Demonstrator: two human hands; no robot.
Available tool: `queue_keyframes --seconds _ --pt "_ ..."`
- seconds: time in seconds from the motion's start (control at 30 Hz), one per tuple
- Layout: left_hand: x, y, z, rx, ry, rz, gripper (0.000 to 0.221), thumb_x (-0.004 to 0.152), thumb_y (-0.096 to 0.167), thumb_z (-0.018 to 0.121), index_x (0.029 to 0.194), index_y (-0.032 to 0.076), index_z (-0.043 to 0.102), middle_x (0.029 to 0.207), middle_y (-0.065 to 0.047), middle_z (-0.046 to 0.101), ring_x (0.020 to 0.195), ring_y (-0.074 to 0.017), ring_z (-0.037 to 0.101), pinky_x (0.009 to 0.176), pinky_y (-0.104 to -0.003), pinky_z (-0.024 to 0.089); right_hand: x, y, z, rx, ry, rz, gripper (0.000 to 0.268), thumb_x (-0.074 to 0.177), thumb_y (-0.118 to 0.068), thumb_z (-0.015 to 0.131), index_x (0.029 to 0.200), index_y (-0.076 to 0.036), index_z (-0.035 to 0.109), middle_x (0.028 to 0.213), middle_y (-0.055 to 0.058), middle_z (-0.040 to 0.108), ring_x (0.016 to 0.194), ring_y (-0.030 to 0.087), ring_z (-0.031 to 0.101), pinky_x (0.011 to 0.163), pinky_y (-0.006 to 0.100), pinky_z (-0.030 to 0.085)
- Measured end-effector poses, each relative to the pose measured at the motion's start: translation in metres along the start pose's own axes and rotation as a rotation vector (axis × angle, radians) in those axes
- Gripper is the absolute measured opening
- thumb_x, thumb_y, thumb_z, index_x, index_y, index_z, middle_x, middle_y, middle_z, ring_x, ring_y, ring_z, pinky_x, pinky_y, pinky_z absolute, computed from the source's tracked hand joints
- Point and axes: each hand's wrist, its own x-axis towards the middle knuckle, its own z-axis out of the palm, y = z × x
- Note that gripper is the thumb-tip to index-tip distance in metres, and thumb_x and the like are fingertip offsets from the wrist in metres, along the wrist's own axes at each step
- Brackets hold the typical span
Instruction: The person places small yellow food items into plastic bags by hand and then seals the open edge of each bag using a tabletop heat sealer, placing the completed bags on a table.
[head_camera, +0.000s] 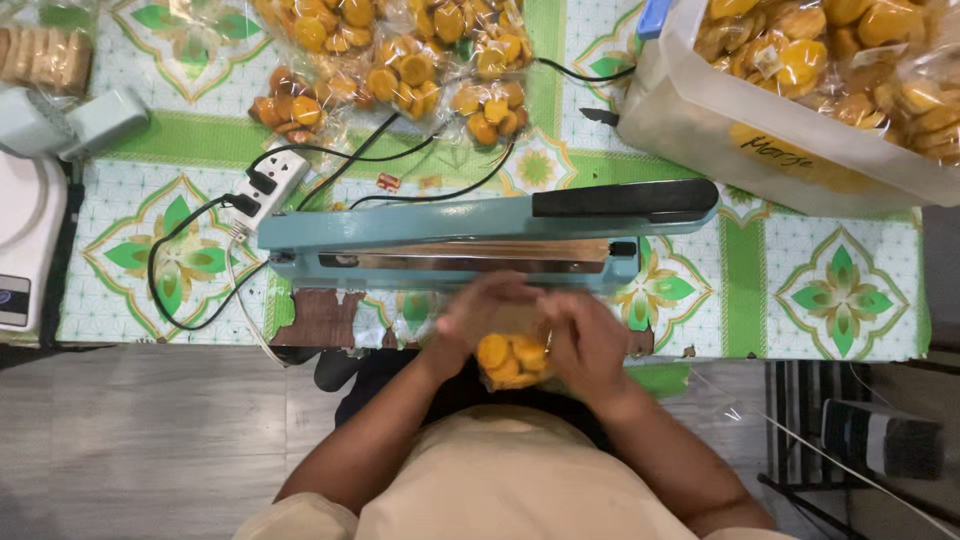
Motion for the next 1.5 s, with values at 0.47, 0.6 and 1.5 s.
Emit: queue_keyframes --seconds 0.47,0.6,1.5 --pt "-0.016 -0.021 0.004 -0.105 0.463 -0.720 0.053 0.099 0.038 0.065 0.133 -0.002 0.055 0.114 -0.017 0.071 0.091 -0.0284 0.077 0.077 -0.035 0.063 0.159 0.025 -0.091 0.474 0.226 0.171 0.038 0.121 -0.035 0.049 0.106 -0.004 0.064 0.097 0.008 0.066 0.084 0.015 0.061 0.081 0.032 0.051" --pt "-0.010 -0.011 0.006 -0.028 0.506 -0.746 0.051 0.096 0.043 0.062 0.128 0.003 0.055 0.108 -0.015 0.074 0.084 -0.0271 0.077 0.071 -0.033 0.062 0.177 -0.031 -0.113 -0.142 -0.251 -0.194 0.048 0.112 -0.047 0.058 0.120 -0.001 0.064 0.107 0.016 0.067 0.091 0.027 0.067 0.079 0.038 0.055" --pt "-0.009 -0.011 0.011 -0.074 0.623 -0.683 0.045 0.097 0.034 0.067 0.127 0.001 0.059 0.113 -0.012 0.073 0.097 -0.0208 0.076 0.080 -0.034 0.064 0.158 -0.002 -0.037 -0.489 -0.785 0.017 0.058 0.081 -0.066 0.069 0.076 -0.009 0.073 0.082 0.009 0.072 0.077 0.035 0.069 0.065 0.047 0.054"
